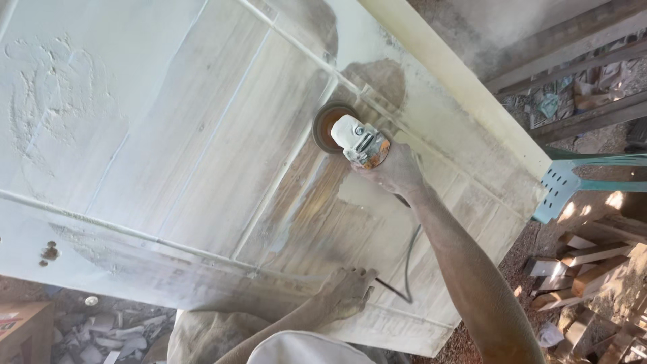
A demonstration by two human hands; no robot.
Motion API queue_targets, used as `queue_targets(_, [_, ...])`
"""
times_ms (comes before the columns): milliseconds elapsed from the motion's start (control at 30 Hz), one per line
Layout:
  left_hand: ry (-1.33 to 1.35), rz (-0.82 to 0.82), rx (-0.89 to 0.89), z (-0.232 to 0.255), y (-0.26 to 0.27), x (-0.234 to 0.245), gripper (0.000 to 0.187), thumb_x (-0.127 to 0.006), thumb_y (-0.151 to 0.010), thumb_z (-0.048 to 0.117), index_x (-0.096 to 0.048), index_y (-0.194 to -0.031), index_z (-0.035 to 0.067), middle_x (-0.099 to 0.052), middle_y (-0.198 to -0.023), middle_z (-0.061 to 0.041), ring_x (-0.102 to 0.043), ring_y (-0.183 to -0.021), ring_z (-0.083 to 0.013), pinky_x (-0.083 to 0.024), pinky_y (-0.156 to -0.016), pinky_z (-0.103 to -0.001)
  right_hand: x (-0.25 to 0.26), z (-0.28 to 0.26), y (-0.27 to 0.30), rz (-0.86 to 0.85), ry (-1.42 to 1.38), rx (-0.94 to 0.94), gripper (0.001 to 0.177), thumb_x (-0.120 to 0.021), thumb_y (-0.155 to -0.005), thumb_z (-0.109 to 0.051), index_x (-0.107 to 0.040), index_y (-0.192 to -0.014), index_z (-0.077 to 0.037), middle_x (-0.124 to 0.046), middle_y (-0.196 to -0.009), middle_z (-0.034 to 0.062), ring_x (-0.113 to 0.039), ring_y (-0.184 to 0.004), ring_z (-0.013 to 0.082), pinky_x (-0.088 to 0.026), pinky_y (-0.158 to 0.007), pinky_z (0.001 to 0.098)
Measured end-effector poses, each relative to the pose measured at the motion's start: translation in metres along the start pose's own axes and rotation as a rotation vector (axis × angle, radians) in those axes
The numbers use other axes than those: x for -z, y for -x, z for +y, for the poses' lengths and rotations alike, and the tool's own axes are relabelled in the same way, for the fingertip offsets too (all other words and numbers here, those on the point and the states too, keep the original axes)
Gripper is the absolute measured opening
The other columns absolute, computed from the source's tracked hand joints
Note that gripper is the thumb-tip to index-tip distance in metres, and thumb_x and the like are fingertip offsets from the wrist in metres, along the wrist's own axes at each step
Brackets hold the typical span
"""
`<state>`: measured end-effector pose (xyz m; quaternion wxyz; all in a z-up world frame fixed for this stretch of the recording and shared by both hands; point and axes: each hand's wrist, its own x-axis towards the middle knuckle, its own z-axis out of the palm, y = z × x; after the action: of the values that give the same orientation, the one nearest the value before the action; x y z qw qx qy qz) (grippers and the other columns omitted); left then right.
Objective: The person uses an angle grinder with a sanding disc to sand the surface of a large wooden panel. They move the tool across the panel, occasionally using their left hand to steady the surface.
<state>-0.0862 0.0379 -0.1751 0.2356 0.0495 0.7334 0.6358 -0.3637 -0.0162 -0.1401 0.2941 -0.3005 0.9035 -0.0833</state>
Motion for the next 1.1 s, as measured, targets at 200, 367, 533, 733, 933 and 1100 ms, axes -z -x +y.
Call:
queue_targets(200, [-0.012, 0.069, 0.073, 0.002, -0.004, -0.002, 0.044, -0.053, -0.103, 0.026, -0.046, -0.141, 0.005, -0.065, -0.118, -0.022, -0.064, -0.105, -0.0421, -0.051, -0.091, -0.053, 0.029, 0.027, -0.012, 0.075, -0.095, -0.317, 0.054, -0.088, -0.072, -0.039, -0.072, -0.114, -0.009, -0.077, -0.105, 0.0057, -0.074, -0.092, 0.0187, -0.060, -0.083, 0.0353])
queue_targets(367, [0.155, 0.205, 0.148, 0.005, 0.000, 0.015, 0.041, -0.054, -0.101, 0.027, -0.051, -0.138, 0.008, -0.067, -0.117, -0.019, -0.066, -0.105, -0.0386, -0.053, -0.089, -0.051, 0.025, 0.007, -0.027, 0.057, -0.147, -0.355, 0.057, -0.088, -0.071, -0.041, -0.068, -0.116, -0.011, -0.075, -0.100, 0.0075, -0.073, -0.084, 0.0190, -0.062, -0.072, 0.0344])
queue_targets(533, [0.468, 0.476, 0.227, 0.003, -0.017, 0.060, 0.038, -0.054, -0.101, 0.034, -0.057, -0.132, 0.012, -0.071, -0.113, -0.018, -0.068, -0.102, -0.0389, -0.054, -0.085, -0.050, 0.010, 0.000, -0.002, 0.065, 0.068, 0.077, 0.065, -0.092, -0.070, -0.038, -0.070, -0.118, -0.001, -0.077, -0.099, 0.0118, -0.074, -0.090, 0.0210, -0.058, -0.074, 0.0360])
queue_targets(733, [0.843, 0.726, 0.085, 0.007, -0.030, 0.092, 0.051, -0.053, -0.106, 0.044, -0.053, -0.139, 0.005, -0.073, -0.118, -0.019, -0.072, -0.110, -0.0304, -0.057, -0.090, -0.043, -0.005, 0.017, 0.000, 0.082, -0.126, -0.216, 0.065, -0.087, -0.073, -0.047, -0.071, -0.117, -0.002, -0.076, -0.096, 0.0095, -0.074, -0.082, 0.0236, -0.061, -0.068, 0.0394])
queue_targets(933, [1.120, 0.738, 0.432, -0.002, 0.007, 0.080, 0.065, -0.053, -0.097, 0.049, -0.038, -0.146, 0.009, -0.069, -0.114, -0.015, -0.070, -0.093, -0.0267, -0.057, -0.076, -0.042, -0.078, -0.028, 0.094, -0.267, 0.491, -0.168, 0.082, -0.090, -0.062, -0.051, -0.062, -0.129, -0.015, -0.075, -0.103, 0.0178, -0.074, -0.095, 0.0345, -0.059, -0.083, 0.0469])
queue_targets(1100, [0.958, 0.791, 0.379, -0.017, 0.060, 0.049, 0.070, -0.055, -0.094, 0.057, -0.050, -0.139, 0.004, -0.075, -0.100, -0.012, -0.073, -0.085, -0.0214, -0.058, -0.075, -0.036, -0.100, -0.064, 0.149, -0.256, 0.218, -0.137, 0.084, -0.089, -0.061, -0.034, -0.054, -0.136, -0.021, -0.074, -0.103, 0.0133, -0.073, -0.096, 0.0361, -0.058, -0.081, 0.0492])
